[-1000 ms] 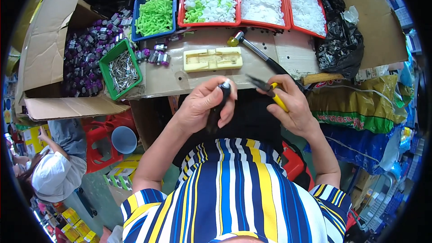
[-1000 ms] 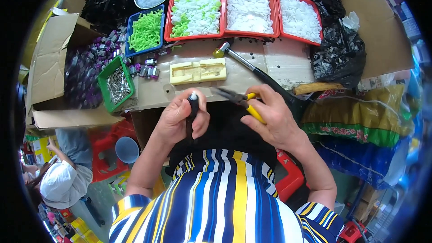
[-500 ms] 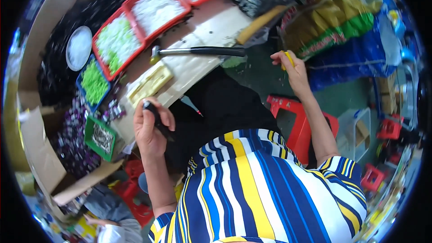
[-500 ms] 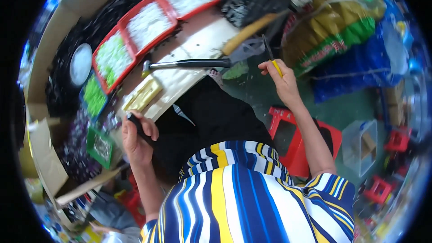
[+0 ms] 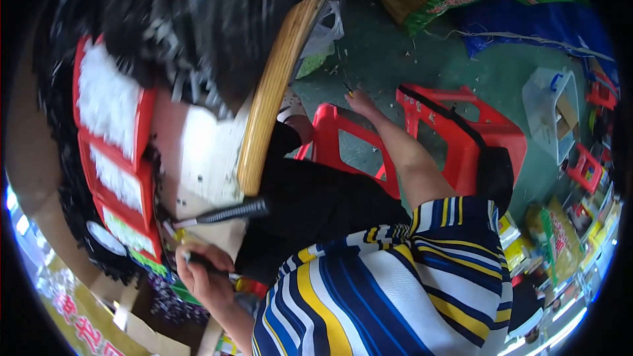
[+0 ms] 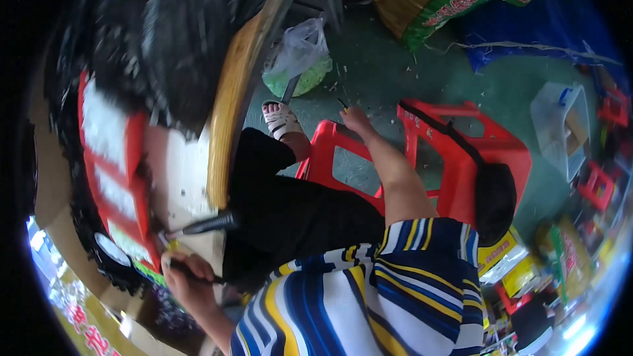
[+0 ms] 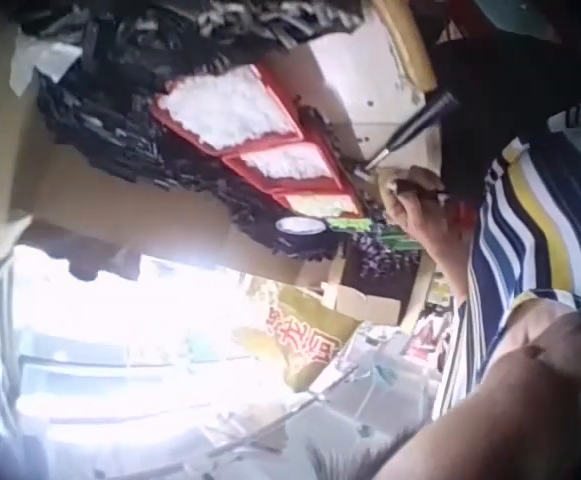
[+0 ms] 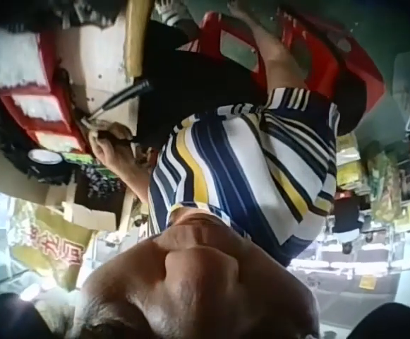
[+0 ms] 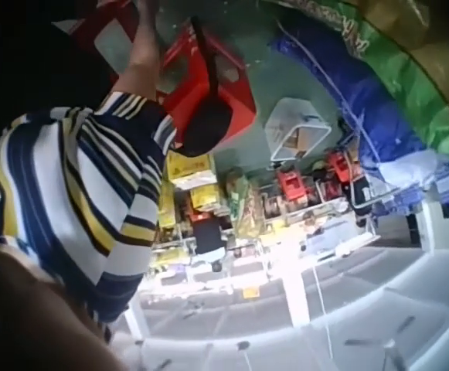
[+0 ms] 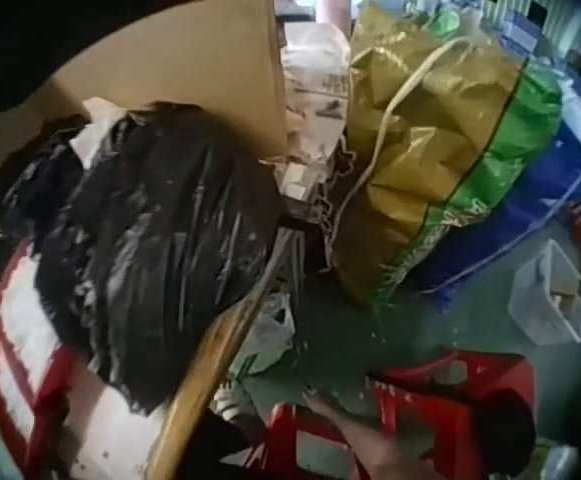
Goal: Assemble small mechanical or electronic components by inserting pins and using a manual press tool on a factory workbench.
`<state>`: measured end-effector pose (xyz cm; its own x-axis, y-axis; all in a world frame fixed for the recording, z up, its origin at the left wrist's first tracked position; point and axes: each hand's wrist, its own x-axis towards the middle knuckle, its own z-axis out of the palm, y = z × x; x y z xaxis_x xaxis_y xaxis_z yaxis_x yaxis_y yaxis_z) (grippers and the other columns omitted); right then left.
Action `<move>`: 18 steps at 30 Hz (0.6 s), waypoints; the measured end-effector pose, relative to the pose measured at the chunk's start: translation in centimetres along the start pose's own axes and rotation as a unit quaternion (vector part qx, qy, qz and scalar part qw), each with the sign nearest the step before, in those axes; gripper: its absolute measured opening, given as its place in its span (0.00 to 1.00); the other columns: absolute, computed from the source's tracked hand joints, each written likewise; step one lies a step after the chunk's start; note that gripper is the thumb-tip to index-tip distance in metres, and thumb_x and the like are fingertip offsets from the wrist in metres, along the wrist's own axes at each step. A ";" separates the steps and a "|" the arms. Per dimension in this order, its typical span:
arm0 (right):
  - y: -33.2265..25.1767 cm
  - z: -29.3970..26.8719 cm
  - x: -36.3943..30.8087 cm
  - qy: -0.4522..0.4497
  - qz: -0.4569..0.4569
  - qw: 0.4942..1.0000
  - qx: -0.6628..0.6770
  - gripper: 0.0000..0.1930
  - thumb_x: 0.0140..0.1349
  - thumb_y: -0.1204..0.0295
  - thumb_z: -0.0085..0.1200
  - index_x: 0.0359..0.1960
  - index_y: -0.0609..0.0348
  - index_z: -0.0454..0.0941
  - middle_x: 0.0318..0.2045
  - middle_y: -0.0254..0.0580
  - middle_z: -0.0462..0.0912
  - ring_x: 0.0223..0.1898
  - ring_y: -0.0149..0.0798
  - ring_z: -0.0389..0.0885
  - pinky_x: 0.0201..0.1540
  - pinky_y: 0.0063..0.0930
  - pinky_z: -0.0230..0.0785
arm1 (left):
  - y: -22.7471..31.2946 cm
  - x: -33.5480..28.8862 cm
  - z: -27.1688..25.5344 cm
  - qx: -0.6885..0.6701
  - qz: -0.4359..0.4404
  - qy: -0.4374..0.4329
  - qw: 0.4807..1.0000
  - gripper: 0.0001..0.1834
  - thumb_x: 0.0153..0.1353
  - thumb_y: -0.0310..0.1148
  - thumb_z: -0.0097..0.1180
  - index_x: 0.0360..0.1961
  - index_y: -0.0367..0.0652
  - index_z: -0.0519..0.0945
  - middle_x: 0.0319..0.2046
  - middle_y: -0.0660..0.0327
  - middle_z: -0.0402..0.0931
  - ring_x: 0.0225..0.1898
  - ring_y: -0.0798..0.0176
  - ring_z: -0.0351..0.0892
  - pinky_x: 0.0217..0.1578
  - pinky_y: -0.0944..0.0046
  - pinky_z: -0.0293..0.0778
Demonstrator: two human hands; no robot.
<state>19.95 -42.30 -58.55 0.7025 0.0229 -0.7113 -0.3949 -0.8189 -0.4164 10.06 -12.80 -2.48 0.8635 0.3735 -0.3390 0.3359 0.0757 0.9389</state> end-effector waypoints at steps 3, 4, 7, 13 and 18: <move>-1.2 0.7 1.9 -0.046 0.051 0.997 0.029 0.22 0.65 0.52 0.52 0.41 0.61 0.83 0.47 0.59 0.82 0.49 0.58 0.81 0.47 0.54 0.74 | 1.8 2.2 1.8 0.055 0.012 -0.020 0.998 0.24 0.68 0.51 0.54 0.41 0.37 0.67 0.15 0.59 0.65 0.15 0.64 0.65 0.17 0.67 0.64; -1.8 0.6 2.1 -0.049 0.059 0.996 0.036 0.22 0.65 0.52 0.52 0.41 0.61 0.83 0.47 0.59 0.82 0.49 0.58 0.81 0.47 0.54 0.74 | 2.2 3.0 2.4 0.065 0.016 -0.031 0.997 0.25 0.68 0.51 0.54 0.40 0.36 0.67 0.15 0.59 0.65 0.14 0.64 0.64 0.16 0.67 0.63; -3.9 0.5 2.9 -0.039 0.058 0.998 0.002 0.21 0.64 0.52 0.53 0.41 0.60 0.84 0.49 0.57 0.82 0.52 0.56 0.81 0.51 0.53 0.73 | 3.0 4.4 3.4 0.081 0.026 -0.038 0.996 0.25 0.67 0.52 0.55 0.39 0.37 0.66 0.14 0.58 0.66 0.13 0.62 0.65 0.15 0.67 0.62; -6.4 -0.1 5.5 -0.064 0.006 0.983 -0.173 0.17 0.65 0.63 0.48 0.46 0.58 0.84 0.53 0.50 0.80 0.57 0.54 0.77 0.55 0.57 0.68 | 4.3 7.0 4.8 0.106 -0.028 -0.118 0.987 0.25 0.67 0.48 0.57 0.48 0.33 0.74 0.26 0.50 0.75 0.22 0.57 0.72 0.22 0.57 0.73; -7.3 0.9 7.7 -0.074 -0.013 0.976 -0.206 0.17 0.65 0.68 0.43 0.46 0.55 0.84 0.52 0.54 0.79 0.58 0.53 0.75 0.56 0.54 0.65 | 4.4 8.0 5.1 0.194 -0.038 -0.096 0.976 0.25 0.66 0.49 0.57 0.46 0.32 0.74 0.25 0.50 0.75 0.21 0.58 0.72 0.21 0.62 0.72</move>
<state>27.69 -35.61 -61.52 0.6032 0.1042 -0.7908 -0.0856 -0.9772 -0.1941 20.36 -14.25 -1.33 0.8728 0.1980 -0.4460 0.4861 -0.2728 0.8302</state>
